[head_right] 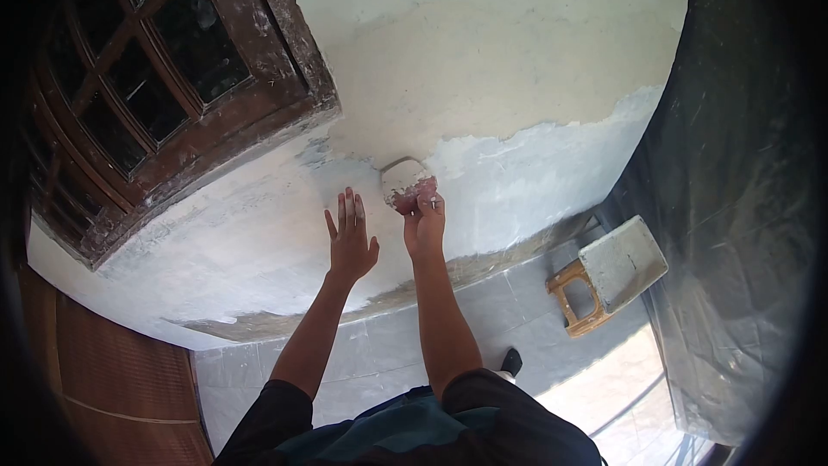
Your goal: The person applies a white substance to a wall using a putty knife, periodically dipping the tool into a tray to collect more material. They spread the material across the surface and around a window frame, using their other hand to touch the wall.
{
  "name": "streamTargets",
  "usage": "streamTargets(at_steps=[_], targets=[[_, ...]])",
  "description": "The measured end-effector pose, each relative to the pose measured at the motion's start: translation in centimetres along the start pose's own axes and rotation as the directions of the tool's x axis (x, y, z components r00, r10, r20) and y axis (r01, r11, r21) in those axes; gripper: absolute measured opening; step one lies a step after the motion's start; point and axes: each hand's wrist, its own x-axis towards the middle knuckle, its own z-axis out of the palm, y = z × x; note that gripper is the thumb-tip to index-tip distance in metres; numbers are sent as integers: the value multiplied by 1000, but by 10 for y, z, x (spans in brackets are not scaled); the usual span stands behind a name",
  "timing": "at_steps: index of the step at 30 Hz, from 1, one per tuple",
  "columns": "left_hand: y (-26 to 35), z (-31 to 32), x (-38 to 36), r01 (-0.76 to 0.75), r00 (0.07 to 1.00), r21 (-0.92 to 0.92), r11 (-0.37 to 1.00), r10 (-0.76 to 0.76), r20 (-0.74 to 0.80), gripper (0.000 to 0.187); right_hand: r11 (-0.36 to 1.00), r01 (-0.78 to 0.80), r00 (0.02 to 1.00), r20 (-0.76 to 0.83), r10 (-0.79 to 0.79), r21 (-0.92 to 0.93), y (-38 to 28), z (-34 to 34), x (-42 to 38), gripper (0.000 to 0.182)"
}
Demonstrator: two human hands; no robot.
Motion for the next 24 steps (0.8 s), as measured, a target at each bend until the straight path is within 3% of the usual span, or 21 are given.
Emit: streamTargets(at_steps=[4, 6, 7, 12, 15, 22, 24], targets=[[-2, 5, 0, -20, 999, 24, 1000, 20, -25, 94, 999, -38, 995, -93, 41, 36, 15, -2, 8, 26], [-1, 3, 0, 1, 1000, -7, 1000, -1, -6, 93, 983, -147, 984, -79, 157, 111, 20, -8, -6, 34], [-2, 3, 1, 2, 1000, -4, 1000, -2, -13, 93, 980, -140, 988, 80, 129, 139, 18, -11, -11, 36], [-8, 3, -2, -53, 999, 30, 998, 53, -11, 93, 959, -107, 991, 104, 82, 262, 22, -1, 5, 26], [-5, 1, -3, -46, 999, 22, 999, 46, -9, 93, 938, -240, 969, 119, 216, 249, 37, -5, 1, 33], [-5, 5, -5, -40, 999, -8, 999, 40, -10, 92, 907, -189, 981, 100, 163, 376, 30, 6, -5, 30], [-6, 6, -5, -43, 999, 14, 999, 43, -20, 91, 853, -293, 953, 57, 298, 433, 41, 11, -5, 23]])
